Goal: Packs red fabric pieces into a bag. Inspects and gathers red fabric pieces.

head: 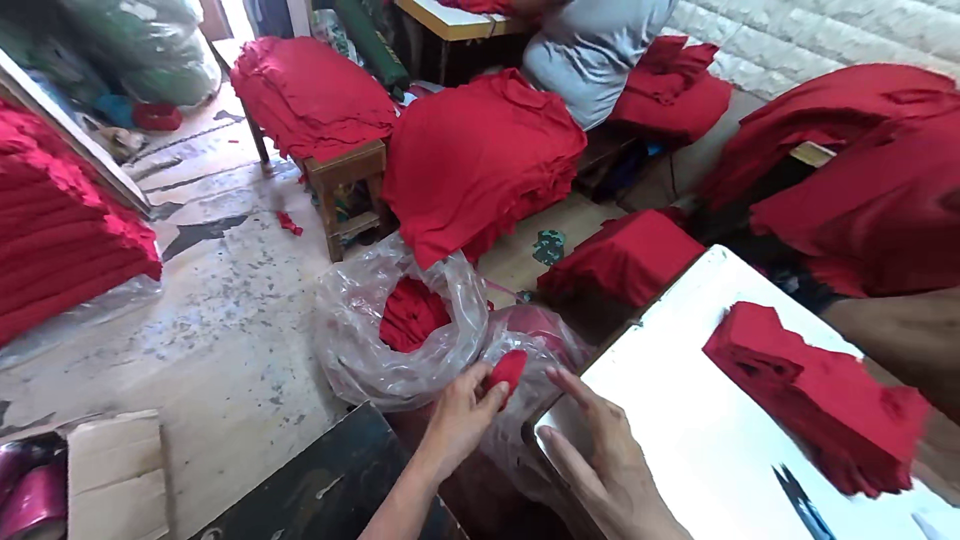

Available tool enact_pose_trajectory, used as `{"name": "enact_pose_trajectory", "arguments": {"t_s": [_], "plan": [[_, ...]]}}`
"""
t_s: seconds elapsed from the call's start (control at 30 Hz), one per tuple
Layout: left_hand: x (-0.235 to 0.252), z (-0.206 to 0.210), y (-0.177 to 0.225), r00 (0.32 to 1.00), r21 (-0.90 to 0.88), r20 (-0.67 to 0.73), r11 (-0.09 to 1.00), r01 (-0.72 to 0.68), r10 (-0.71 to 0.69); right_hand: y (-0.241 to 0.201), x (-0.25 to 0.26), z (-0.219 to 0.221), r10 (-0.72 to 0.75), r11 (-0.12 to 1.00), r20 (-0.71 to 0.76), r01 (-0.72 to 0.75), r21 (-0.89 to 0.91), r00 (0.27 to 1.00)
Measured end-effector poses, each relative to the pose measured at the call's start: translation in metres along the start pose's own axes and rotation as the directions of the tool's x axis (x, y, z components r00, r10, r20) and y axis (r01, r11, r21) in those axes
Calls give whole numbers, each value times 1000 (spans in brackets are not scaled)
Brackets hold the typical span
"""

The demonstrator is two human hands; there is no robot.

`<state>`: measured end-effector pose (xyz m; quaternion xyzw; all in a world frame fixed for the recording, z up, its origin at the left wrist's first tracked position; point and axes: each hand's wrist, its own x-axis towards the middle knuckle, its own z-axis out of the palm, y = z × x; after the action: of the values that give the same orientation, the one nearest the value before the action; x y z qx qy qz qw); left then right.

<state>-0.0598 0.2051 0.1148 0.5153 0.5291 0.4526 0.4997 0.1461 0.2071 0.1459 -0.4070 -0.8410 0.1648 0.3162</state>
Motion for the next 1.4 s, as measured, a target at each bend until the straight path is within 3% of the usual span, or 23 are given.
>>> {"name": "enact_pose_trajectory", "arguments": {"t_s": [0.07,0.13,0.23,0.33,0.47,0.57,0.63,0.7,0.73,0.8,0.9,1.0,1.1,1.17,1.23,1.33,1.4], "plan": [[-5,5,26,982,-280,27,945,-170,185,-10,11,3,80,976,17,-82,201,997],[-5,13,44,945,-390,4,870,-300,328,-24,24,-2,131,913,98,-158,375,987],[-1,21,54,897,-279,-119,853,-442,426,-34,43,-18,184,845,212,-264,465,960],[1,18,49,878,-186,-176,861,-473,445,-32,56,-49,277,886,146,-311,344,950],[-2,-1,22,940,14,-93,944,-329,329,-12,59,-122,264,963,-21,-262,69,964],[-8,-22,-11,988,182,-8,972,-152,156,4,57,-177,303,933,-150,-325,-154,941],[-10,-38,-32,999,299,20,953,-37,33,20,52,-204,338,854,-220,-396,-336,915],[-10,-59,-48,991,426,43,899,99,-129,31,44,-217,414,680,-220,-461,-570,883],[-8,-70,-54,975,491,47,855,168,-219,34,39,-214,433,595,-186,-434,-677,882],[-2,-87,-61,928,605,1,740,296,-372,30,34,-191,390,570,-82,-311,-761,917],[22,-97,-67,878,707,-113,583,400,-466,12,36,-120,255,789,108,-142,-598,961],[62,-91,-91,882,758,-118,533,376,-456,8,32,-38,4,956,263,73,-283,965],[106,-83,-136,903,814,3,525,246,-429,11,33,9,-160,941,300,237,-241,941],[132,-87,-172,906,850,96,507,140,-411,11,35,15,-152,929,280,234,-287,948],[150,-97,-211,873,872,131,473,123,-470,9,36,12,-110,930,283,199,-308,953],[148,-110,-234,739,831,-53,380,405,-672,5,39,9,-53,931,322,164,-327,945],[141,-113,-239,665,817,-156,283,502,-730,3,40,8,-27,934,345,146,-326,938]]}}
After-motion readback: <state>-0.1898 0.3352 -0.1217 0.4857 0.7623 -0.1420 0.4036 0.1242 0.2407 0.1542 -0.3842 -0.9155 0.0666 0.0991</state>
